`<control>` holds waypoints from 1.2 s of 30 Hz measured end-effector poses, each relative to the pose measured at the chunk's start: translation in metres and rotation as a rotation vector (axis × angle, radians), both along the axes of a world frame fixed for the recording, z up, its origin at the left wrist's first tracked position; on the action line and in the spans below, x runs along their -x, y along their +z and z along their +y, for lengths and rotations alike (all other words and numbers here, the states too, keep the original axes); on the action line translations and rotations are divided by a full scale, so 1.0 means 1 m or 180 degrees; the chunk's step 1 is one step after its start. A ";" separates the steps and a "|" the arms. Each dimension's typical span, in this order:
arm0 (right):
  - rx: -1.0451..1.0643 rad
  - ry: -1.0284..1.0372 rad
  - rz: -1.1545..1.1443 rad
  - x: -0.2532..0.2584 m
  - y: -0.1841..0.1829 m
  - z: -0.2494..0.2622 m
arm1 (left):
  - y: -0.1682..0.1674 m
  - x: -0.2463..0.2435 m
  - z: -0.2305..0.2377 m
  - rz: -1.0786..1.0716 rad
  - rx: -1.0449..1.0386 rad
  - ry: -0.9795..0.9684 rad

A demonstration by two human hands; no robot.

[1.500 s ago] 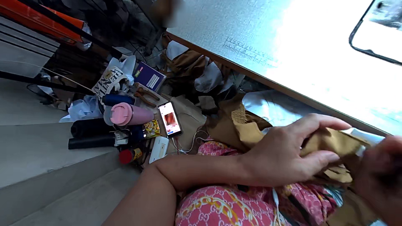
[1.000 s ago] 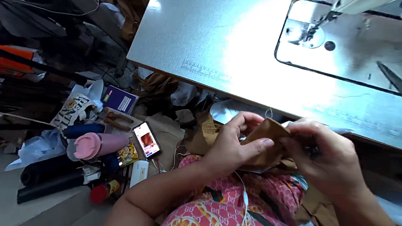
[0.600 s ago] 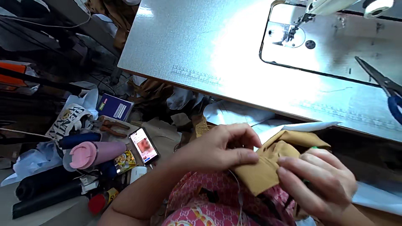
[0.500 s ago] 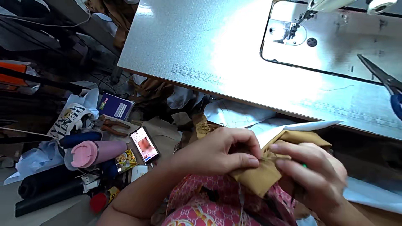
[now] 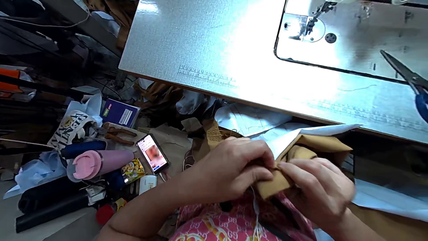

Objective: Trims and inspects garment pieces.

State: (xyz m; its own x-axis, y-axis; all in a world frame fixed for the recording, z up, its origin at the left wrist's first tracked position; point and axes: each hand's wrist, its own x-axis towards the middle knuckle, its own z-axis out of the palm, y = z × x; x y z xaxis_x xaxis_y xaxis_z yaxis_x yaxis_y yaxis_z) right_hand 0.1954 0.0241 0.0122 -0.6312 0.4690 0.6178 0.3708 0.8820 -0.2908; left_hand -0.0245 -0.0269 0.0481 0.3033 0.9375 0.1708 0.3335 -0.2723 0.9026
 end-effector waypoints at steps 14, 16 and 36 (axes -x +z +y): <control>-0.0432 0.0408 0.0380 -0.015 -0.011 0.002 | -0.002 -0.022 -0.011 -0.0054 -0.0071 0.0362; -0.0484 0.0475 0.0349 -0.014 -0.010 0.000 | -0.005 -0.025 -0.015 0.0071 -0.0254 0.0517; -0.0124 0.0031 0.0573 -0.001 -0.017 0.000 | -0.035 -0.035 -0.027 0.0869 -0.1647 0.1129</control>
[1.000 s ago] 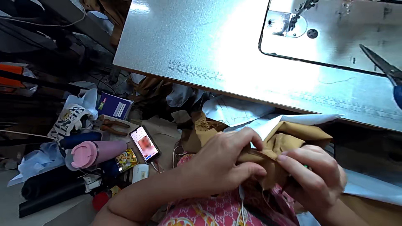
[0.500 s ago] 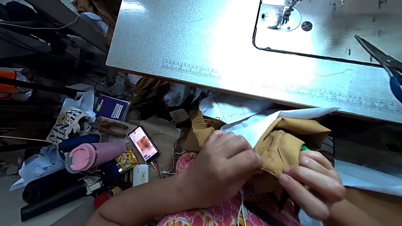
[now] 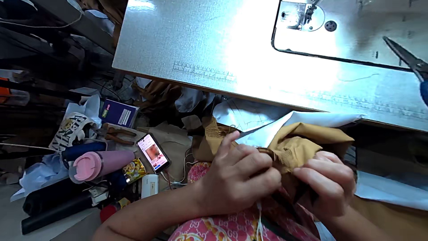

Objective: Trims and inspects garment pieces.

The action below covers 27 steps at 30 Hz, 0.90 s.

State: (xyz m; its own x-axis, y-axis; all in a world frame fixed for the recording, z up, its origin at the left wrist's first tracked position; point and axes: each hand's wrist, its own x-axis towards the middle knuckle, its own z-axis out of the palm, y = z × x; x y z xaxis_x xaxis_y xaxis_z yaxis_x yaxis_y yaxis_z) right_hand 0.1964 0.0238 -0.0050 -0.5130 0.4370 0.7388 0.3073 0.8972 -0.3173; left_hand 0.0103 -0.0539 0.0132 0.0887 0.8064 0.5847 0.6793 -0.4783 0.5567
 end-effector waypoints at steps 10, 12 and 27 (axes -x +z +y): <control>0.0541 -0.0064 0.0235 0.025 -0.008 0.003 | -0.002 -0.004 0.008 -0.0594 0.0502 0.0275; 0.0646 0.0020 0.0156 0.020 -0.003 0.007 | -0.004 -0.004 0.013 -0.0834 0.0680 0.0150; 0.1094 -0.0205 -0.1405 -0.022 0.060 0.017 | -0.007 -0.010 0.015 -0.1106 0.0545 0.0110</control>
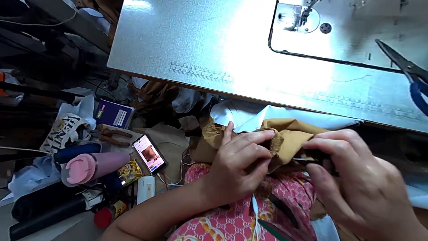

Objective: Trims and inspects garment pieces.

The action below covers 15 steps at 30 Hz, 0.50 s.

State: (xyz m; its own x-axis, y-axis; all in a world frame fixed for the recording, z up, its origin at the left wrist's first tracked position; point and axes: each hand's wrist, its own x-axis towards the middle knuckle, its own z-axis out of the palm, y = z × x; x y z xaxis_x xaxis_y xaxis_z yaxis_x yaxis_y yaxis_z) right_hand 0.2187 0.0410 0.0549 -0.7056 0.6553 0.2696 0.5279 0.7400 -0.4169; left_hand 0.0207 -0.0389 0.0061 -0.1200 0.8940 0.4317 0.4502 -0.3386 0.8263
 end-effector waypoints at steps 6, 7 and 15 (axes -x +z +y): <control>-0.0784 -0.0305 -0.0433 0.013 0.007 -0.012 | 0.002 -0.004 0.000 0.0136 -0.0034 -0.0052; -0.0817 -0.0300 -0.0448 0.014 0.008 -0.013 | 0.002 -0.004 0.001 0.0148 -0.0031 -0.0055; -0.0802 -0.0093 -0.0562 0.012 0.014 -0.013 | 0.003 -0.005 0.002 0.0228 -0.0075 -0.0079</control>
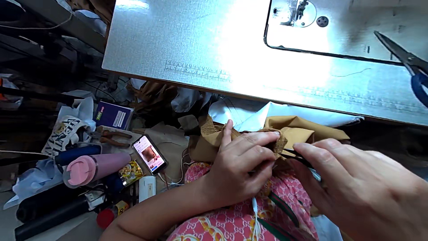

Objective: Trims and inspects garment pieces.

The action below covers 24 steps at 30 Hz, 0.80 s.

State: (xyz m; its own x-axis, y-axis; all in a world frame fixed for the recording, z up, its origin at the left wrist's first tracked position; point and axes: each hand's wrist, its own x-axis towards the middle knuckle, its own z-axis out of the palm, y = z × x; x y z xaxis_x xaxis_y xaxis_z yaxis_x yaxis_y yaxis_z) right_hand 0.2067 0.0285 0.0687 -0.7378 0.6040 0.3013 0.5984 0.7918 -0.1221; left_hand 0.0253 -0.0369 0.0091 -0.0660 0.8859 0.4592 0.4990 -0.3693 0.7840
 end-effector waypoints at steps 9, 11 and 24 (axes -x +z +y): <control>-0.0049 0.0249 -0.0089 0.006 -0.011 -0.001 | 0.003 0.003 0.000 -0.0053 0.0018 0.0013; 0.0002 0.0263 -0.0032 0.006 -0.014 0.000 | 0.003 0.003 0.000 -0.0103 0.0056 -0.0019; 0.0469 0.0460 0.1319 -0.005 -0.043 0.018 | 0.020 0.023 0.008 -0.0898 0.0794 -0.0835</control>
